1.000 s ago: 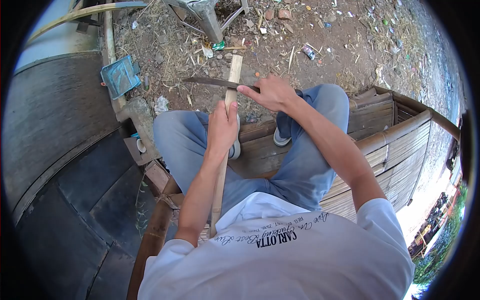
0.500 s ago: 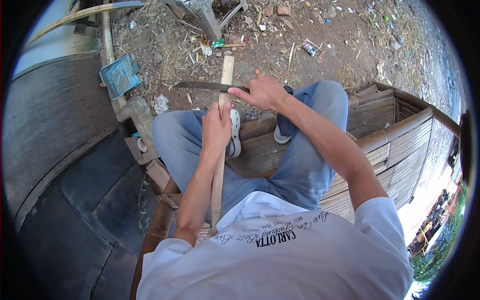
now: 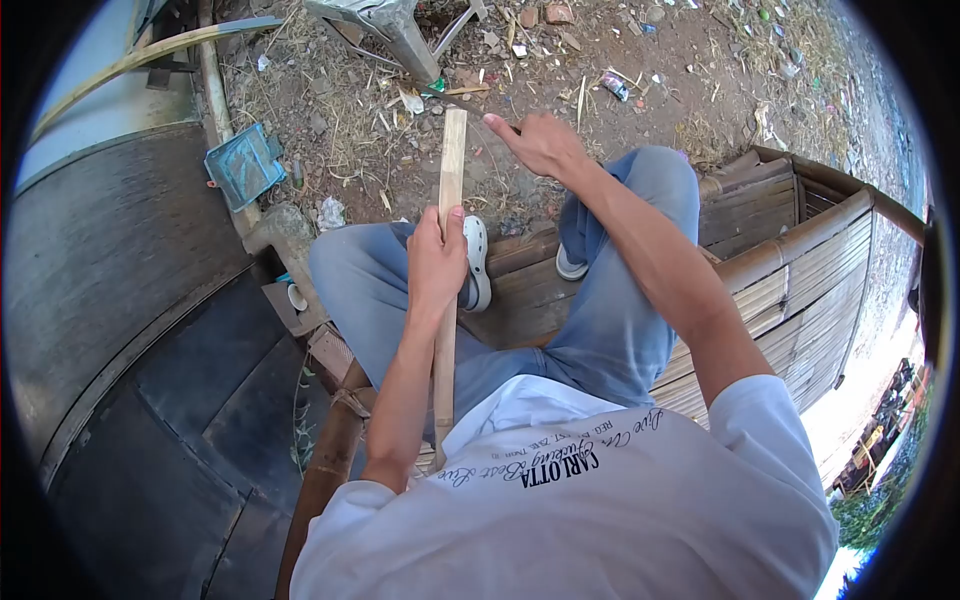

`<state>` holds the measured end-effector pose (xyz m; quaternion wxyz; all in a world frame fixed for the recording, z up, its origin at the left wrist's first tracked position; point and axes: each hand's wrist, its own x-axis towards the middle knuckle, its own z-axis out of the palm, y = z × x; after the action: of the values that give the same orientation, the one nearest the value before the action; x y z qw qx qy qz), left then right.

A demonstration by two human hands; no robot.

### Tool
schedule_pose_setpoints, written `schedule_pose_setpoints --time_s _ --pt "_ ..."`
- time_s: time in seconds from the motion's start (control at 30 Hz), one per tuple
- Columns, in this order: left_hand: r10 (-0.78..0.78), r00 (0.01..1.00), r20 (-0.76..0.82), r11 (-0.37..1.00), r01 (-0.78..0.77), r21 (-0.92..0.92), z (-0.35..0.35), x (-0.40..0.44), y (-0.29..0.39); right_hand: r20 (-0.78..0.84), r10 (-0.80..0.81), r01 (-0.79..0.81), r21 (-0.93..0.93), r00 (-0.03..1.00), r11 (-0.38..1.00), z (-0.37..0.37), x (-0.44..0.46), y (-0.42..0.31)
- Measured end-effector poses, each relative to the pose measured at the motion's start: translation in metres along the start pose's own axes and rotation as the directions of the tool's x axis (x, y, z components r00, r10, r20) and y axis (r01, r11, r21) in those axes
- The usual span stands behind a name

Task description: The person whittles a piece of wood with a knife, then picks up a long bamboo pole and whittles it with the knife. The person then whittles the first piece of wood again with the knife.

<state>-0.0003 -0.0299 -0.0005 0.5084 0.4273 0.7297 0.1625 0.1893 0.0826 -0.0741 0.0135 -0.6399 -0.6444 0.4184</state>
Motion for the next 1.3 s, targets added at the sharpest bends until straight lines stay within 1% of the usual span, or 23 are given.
schedule_pose_setpoints --time_s 0.07,0.13,0.17,0.23,0.27,0.33,0.37,0.43,0.47,0.53,0.57,0.63,0.73,0.87,0.93,0.97,1.03,1.07,1.13,1.17,1.23,1.27,1.3 --pt "-0.013 0.999 -0.045 0.998 0.011 -0.058 0.0 0.007 0.002 -0.036 0.023 -0.023 0.014 0.999 1.0 -0.006 0.003 0.001" --pt "0.019 0.999 -0.042 1.0 -0.018 0.015 0.002 0.01 -0.007 0.051 0.162 -0.168 0.15 0.985 0.974 -0.021 -0.002 -0.005" --pt "0.014 0.999 -0.046 1.0 -0.014 0.005 0.003 0.01 -0.009 0.056 0.159 -0.165 0.14 0.986 0.976 -0.025 -0.01 -0.01" --pt "0.058 0.997 -0.056 0.997 -0.055 0.048 0.004 0.014 -0.008 0.159 -0.038 0.017 0.131 0.987 0.991 -0.031 -0.034 -0.028" --pt "0.058 0.997 -0.059 0.998 -0.055 0.044 0.006 0.017 -0.012 0.16 -0.04 0.019 0.127 0.986 0.992 -0.022 -0.038 -0.029" --pt "0.196 0.978 -0.074 0.979 -0.191 0.074 0.01 0.02 -0.018 0.131 -0.236 0.236 0.015 0.963 0.972 -0.002 -0.041 -0.031" --pt "0.194 0.978 -0.075 0.979 -0.189 0.073 0.012 0.021 -0.021 0.133 -0.237 0.238 0.015 0.962 0.971 0.002 -0.039 -0.029" --pt "0.226 0.97 -0.089 0.972 -0.219 0.08 0.011 0.019 -0.018 0.225 -0.169 0.187 -0.063 0.96 0.98 0.0 -0.038 -0.034" --pt "0.224 0.97 -0.09 0.973 -0.217 0.081 0.011 0.019 -0.019 0.227 -0.17 0.188 -0.062 0.959 0.98 0.003 -0.037 -0.032" --pt "0.221 0.973 -0.068 0.966 -0.209 0.156 0.009 0.017 -0.018 0.109 -0.236 0.245 -0.08 0.966 0.966 0.008 -0.04 -0.031" --pt "0.222 0.973 -0.064 0.965 -0.21 0.157 0.008 0.016 -0.017 0.107 -0.233 0.242 -0.078 0.967 0.967 0.009 -0.038 -0.029" --pt "0.094 0.995 -0.029 0.993 -0.091 0.072 0.004 0.01 -0.004 0.209 -0.225 0.248 -0.091 0.952 0.964 0.003 -0.036 -0.034" --pt "0.121 0.991 -0.054 0.99 -0.116 0.085 0.004 0.012 -0.008 0.159 -0.287 0.307 -0.124 0.945 0.943 0.014 -0.031 -0.029" --pt "0.082 0.996 -0.04 0.99 -0.076 0.119 0.006 0.01 -0.007 0.066 -0.286 0.291 -0.08 0.956 0.953 0.016 -0.011 -0.019" --pt "0.051 0.998 0.034 0.995 -0.054 0.082 0.013 -0.004 -0.008 0.138 0.029 -0.024 -0.036 0.99 0.999 -0.009 0.004 -0.011" --pt "0.049 0.998 0.041 0.994 -0.053 0.091 0.01 -0.004 -0.01 0.138 0.034 -0.031 -0.027 0.99 0.999 -0.005 0.007 -0.005" --pt "0.108 0.994 0.007 0.988 -0.108 0.114 0.01 0.002 -0.009 0.029 0.117 -0.119 0.067 0.993 0.991 -0.002 0.013 0.001" --pt "0.137 0.99 -0.017 0.984 -0.134 0.118 0.011 0.005 -0.008 0.028 0.108 -0.11 0.052 0.994 0.993 -0.004 0.015 0.006" --pt "0.112 0.994 -0.016 0.991 -0.11 0.08 0.009 0.006 -0.008 0.019 0.146 -0.147 0.246 0.989 0.958 -0.016 0.003 0.002" --pt "0.092 0.996 -0.006 0.994 -0.091 0.059 0.009 0.006 -0.008 0.021 0.142 -0.142 0.238 0.99 0.961 -0.02 -0.002 -0.001" --pt "0.09 0.996 -0.018 0.995 -0.089 0.052 0.01 0.008 -0.012 0.125 0.071 -0.099 0.239 0.99 0.966 -0.028 -0.014 -0.011" --pt "0.09 0.996 -0.023 0.995 -0.089 0.053 0.01 0.009 -0.014 0.126 0.066 -0.094 0.238 0.99 0.967 -0.029 -0.023 -0.018" --pt "0.089 0.996 -0.026 0.995 -0.088 0.052 0.009 0.009 -0.011 0.154 -0.031 0.013 0.117 0.988 0.993 -0.03 -0.036 -0.028"
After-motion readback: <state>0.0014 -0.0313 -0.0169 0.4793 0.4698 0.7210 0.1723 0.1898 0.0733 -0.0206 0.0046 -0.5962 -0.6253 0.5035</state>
